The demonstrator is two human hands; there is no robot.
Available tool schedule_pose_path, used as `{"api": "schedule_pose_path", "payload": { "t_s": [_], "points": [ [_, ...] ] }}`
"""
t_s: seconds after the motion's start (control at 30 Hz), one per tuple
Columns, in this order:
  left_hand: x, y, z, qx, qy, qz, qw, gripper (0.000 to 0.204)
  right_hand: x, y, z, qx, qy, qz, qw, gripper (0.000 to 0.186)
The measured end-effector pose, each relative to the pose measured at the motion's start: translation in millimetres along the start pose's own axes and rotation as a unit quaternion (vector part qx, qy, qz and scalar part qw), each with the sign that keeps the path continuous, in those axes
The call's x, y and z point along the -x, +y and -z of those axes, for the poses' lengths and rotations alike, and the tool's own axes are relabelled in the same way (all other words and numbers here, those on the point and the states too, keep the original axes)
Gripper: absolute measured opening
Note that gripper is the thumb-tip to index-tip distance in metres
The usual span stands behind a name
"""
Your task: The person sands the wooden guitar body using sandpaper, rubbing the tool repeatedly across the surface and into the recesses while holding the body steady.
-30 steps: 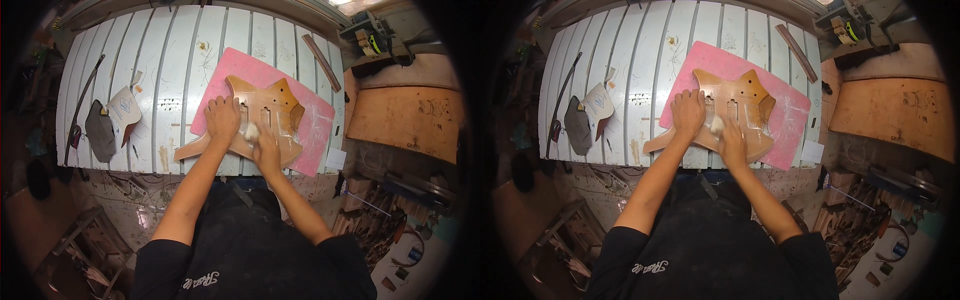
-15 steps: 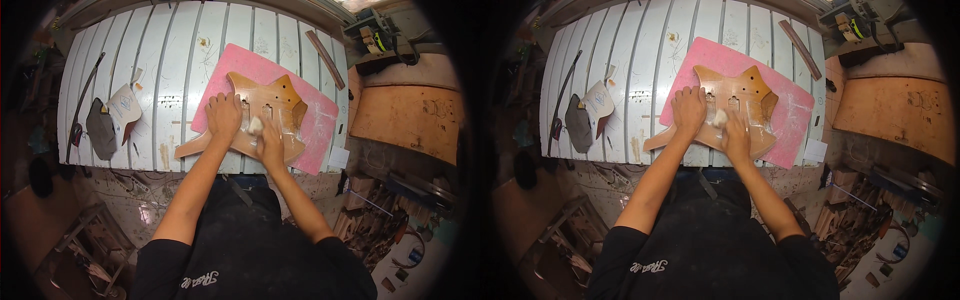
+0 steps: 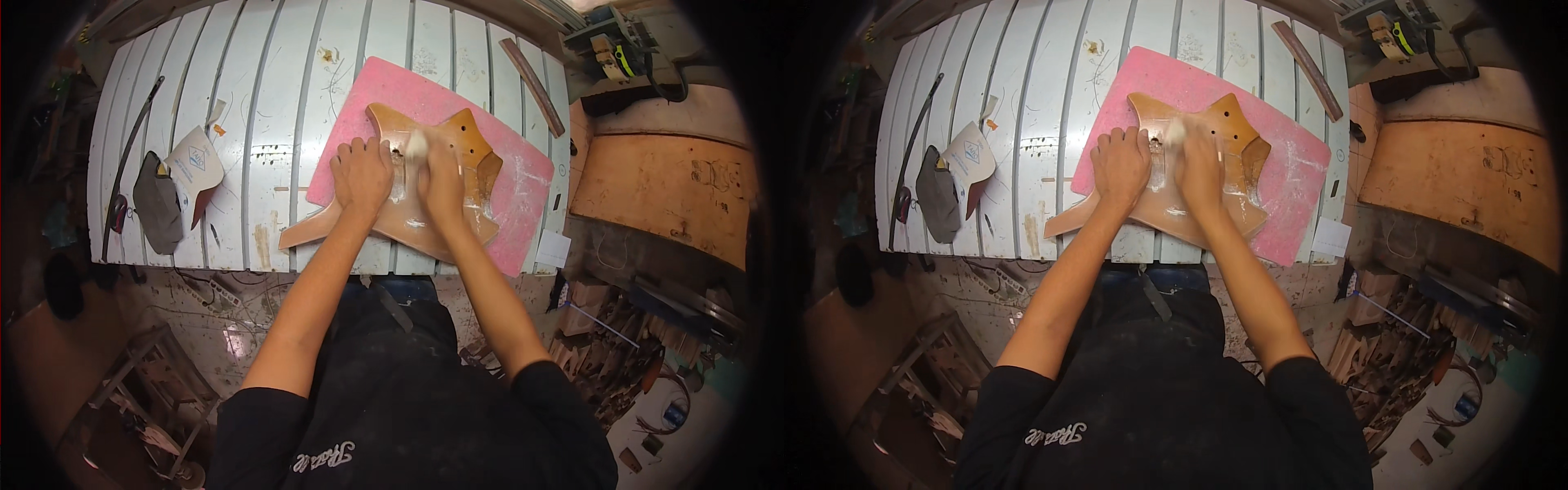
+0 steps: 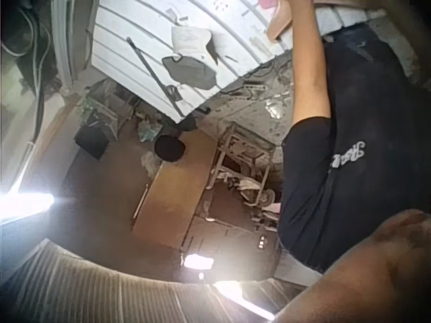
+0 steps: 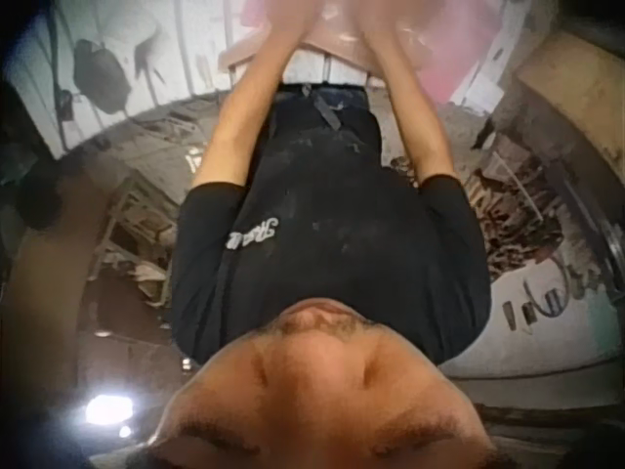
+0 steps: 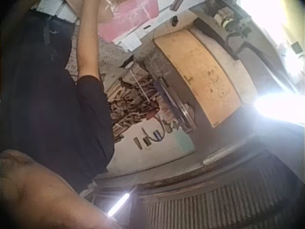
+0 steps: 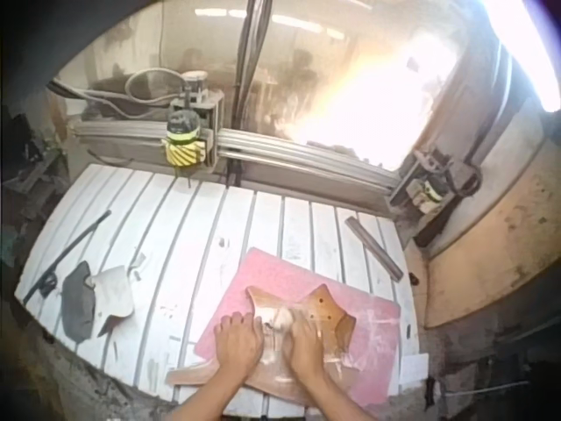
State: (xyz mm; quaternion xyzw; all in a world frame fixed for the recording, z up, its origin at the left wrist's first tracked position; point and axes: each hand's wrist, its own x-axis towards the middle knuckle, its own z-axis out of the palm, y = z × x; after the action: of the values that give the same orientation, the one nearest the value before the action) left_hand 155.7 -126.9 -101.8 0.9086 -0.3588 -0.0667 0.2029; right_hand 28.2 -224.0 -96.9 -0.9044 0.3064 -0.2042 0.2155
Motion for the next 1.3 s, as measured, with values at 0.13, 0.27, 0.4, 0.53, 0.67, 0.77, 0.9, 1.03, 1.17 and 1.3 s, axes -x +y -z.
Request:
{"api": "schedule_pose_path", "payload": {
  "t_s": [0.13, 0.27, 0.4, 0.53, 0.67, 0.77, 0.9, 1.03, 1.17, 1.3],
  "points": [
    [0, -4, 0, 0.001, -0.005, 0.003, 1.000, 0.037, -2, -5, -2, -0.061, 0.035, -0.033, 0.997, 0.024],
    [0, -6, 1, 0.000, -0.006, 0.010, 1.000, 0.037, 99, -24, 23, 0.007, -0.042, 0.017, 0.999, 0.026],
    [-1, 1, 4, 0.007, -0.005, -0.003, 1.000, 0.037, 3, 0, 6, -0.024, 0.025, 0.007, 0.999, 0.020],
    [0, -6, 3, 0.004, -0.010, 0.001, 1.000, 0.037, -8, -14, 13, -0.083, -0.002, -0.054, 0.995, 0.015],
    [0, -6, 0, 0.006, -0.003, 0.004, 1.000, 0.038, 92, -24, 18, -0.010, -0.023, 0.013, 1.000, 0.016],
    [0, -3, 3, 0.003, -0.005, -0.002, 1.000, 0.039, 51, -17, 5, -0.003, 0.007, 0.001, 1.000, 0.017],
    [-1, 1, 0, 0.004, -0.005, -0.002, 1.000, 0.038, -3, -1, -7, -0.054, 0.015, -0.037, 0.998, 0.034],
    [-1, -10, -1, 0.009, 0.009, 0.015, 1.000, 0.040, 99, -36, 13, 0.001, -0.051, 0.020, 0.998, 0.015],
    [0, -3, 2, 0.008, -0.011, 0.005, 1.000, 0.040, 64, -22, 7, -0.070, -0.022, 0.021, 0.997, 0.012],
    [0, 1, 1, 0.021, -0.003, 0.004, 1.000, 0.040, -11, -15, -3, -0.053, 0.015, -0.049, 0.997, 0.025]
  ]
}}
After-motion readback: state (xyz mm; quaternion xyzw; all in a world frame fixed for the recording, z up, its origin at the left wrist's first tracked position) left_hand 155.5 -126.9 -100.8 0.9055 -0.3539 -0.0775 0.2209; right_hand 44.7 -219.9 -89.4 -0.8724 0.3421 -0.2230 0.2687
